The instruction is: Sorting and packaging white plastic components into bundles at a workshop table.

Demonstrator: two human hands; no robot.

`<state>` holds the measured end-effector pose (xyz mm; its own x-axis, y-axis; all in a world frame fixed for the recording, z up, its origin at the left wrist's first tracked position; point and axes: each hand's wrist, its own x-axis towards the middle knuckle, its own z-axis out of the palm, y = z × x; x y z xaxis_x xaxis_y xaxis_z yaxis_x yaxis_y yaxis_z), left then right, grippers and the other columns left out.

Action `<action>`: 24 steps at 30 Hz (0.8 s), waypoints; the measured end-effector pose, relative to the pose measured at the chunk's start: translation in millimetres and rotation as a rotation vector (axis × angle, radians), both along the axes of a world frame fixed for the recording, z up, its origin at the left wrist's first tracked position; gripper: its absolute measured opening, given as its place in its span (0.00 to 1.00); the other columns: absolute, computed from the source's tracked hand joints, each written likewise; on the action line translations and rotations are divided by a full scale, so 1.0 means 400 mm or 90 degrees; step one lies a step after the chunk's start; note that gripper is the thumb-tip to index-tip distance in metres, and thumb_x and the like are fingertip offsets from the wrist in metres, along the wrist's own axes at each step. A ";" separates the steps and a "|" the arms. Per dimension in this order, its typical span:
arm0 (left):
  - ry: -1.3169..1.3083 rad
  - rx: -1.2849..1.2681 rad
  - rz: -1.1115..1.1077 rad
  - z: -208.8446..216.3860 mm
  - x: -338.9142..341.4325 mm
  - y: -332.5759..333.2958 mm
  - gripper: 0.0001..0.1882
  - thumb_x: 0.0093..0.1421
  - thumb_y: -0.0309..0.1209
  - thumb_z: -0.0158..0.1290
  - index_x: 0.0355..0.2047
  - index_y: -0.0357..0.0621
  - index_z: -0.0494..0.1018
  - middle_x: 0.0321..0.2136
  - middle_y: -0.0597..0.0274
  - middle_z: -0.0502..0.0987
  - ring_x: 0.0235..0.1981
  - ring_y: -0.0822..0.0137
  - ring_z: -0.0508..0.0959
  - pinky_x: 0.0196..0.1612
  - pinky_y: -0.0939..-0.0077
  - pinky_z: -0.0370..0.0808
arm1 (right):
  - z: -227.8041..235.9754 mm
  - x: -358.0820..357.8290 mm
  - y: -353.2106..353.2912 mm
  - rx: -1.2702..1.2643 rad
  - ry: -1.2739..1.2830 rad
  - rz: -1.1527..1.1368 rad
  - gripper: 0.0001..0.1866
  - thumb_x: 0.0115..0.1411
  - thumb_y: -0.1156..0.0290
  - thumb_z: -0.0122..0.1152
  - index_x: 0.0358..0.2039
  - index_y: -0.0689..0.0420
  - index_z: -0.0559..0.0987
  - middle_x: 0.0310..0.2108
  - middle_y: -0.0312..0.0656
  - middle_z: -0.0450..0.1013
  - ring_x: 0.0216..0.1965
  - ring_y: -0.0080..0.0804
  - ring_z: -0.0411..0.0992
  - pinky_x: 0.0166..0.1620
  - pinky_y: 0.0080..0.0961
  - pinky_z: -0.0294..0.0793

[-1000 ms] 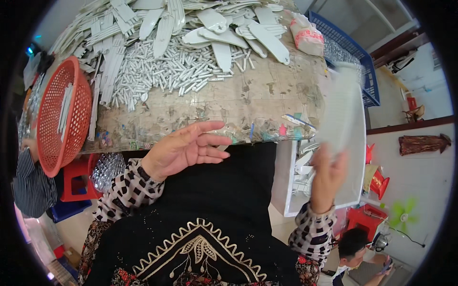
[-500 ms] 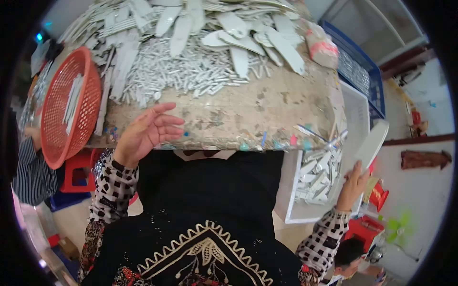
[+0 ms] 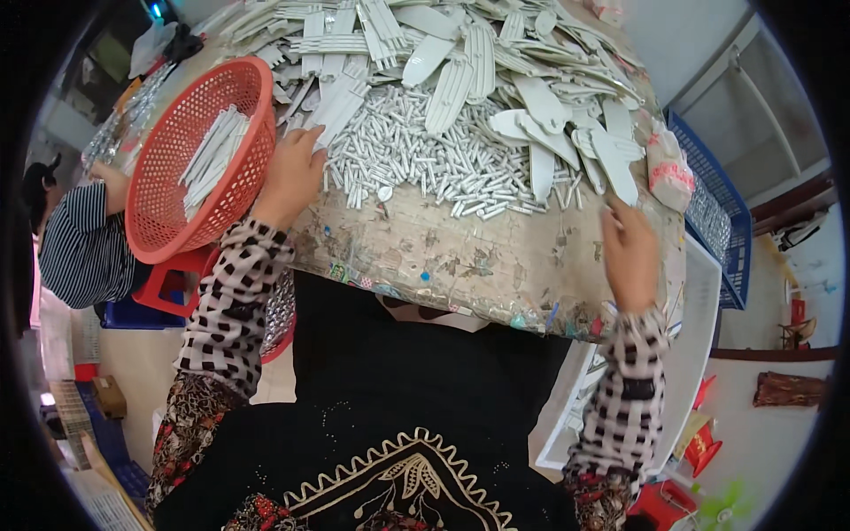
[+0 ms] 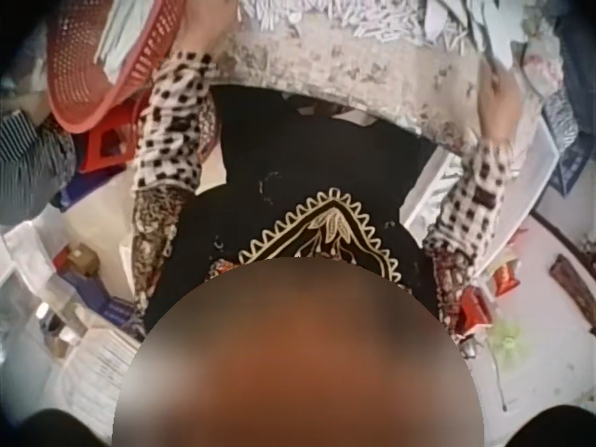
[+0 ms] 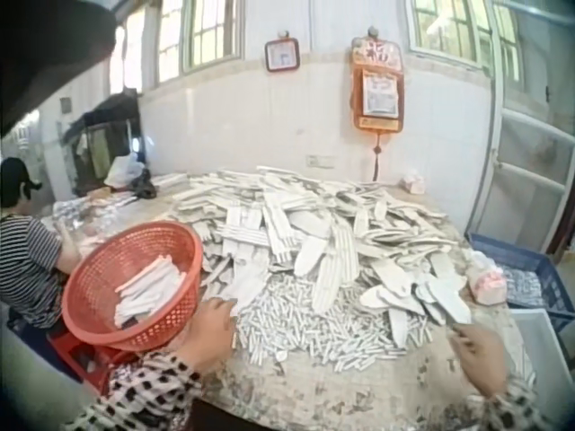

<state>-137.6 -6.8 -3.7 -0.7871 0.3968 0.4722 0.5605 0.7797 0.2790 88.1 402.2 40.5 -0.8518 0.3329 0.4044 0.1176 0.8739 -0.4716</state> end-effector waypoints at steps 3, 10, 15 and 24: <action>-0.062 -0.108 0.126 -0.003 -0.044 0.037 0.20 0.56 0.32 0.54 0.48 0.36 0.71 0.44 0.43 0.73 0.46 0.45 0.73 0.47 0.57 0.72 | 0.019 -0.150 -0.055 0.056 -0.025 0.037 0.13 0.61 0.69 0.57 0.44 0.60 0.78 0.32 0.49 0.73 0.32 0.43 0.74 0.37 0.31 0.73; -0.184 -0.051 0.177 0.010 -0.099 0.050 0.26 0.49 0.39 0.61 0.45 0.36 0.70 0.44 0.43 0.73 0.47 0.44 0.73 0.48 0.55 0.72 | 0.006 -0.286 -0.120 0.272 -0.051 -0.002 0.24 0.54 0.73 0.57 0.53 0.54 0.71 0.42 0.49 0.68 0.38 0.48 0.72 0.38 0.43 0.72; -0.203 0.067 0.138 -0.016 -0.101 0.031 0.23 0.49 0.38 0.62 0.40 0.37 0.70 0.36 0.46 0.77 0.37 0.47 0.77 0.42 0.57 0.72 | -0.082 -0.296 -0.064 0.417 -0.078 -0.088 0.29 0.55 0.76 0.54 0.59 0.50 0.65 0.32 0.51 0.73 0.33 0.48 0.74 0.35 0.43 0.73; -0.204 0.413 -0.056 -0.031 -0.062 0.025 0.10 0.54 0.28 0.56 0.33 0.39 0.67 0.27 0.57 0.76 0.30 0.68 0.77 0.31 0.73 0.70 | -0.038 -0.152 -0.047 0.402 0.163 0.096 0.21 0.57 0.78 0.56 0.53 0.58 0.74 0.25 0.45 0.71 0.26 0.43 0.70 0.30 0.36 0.70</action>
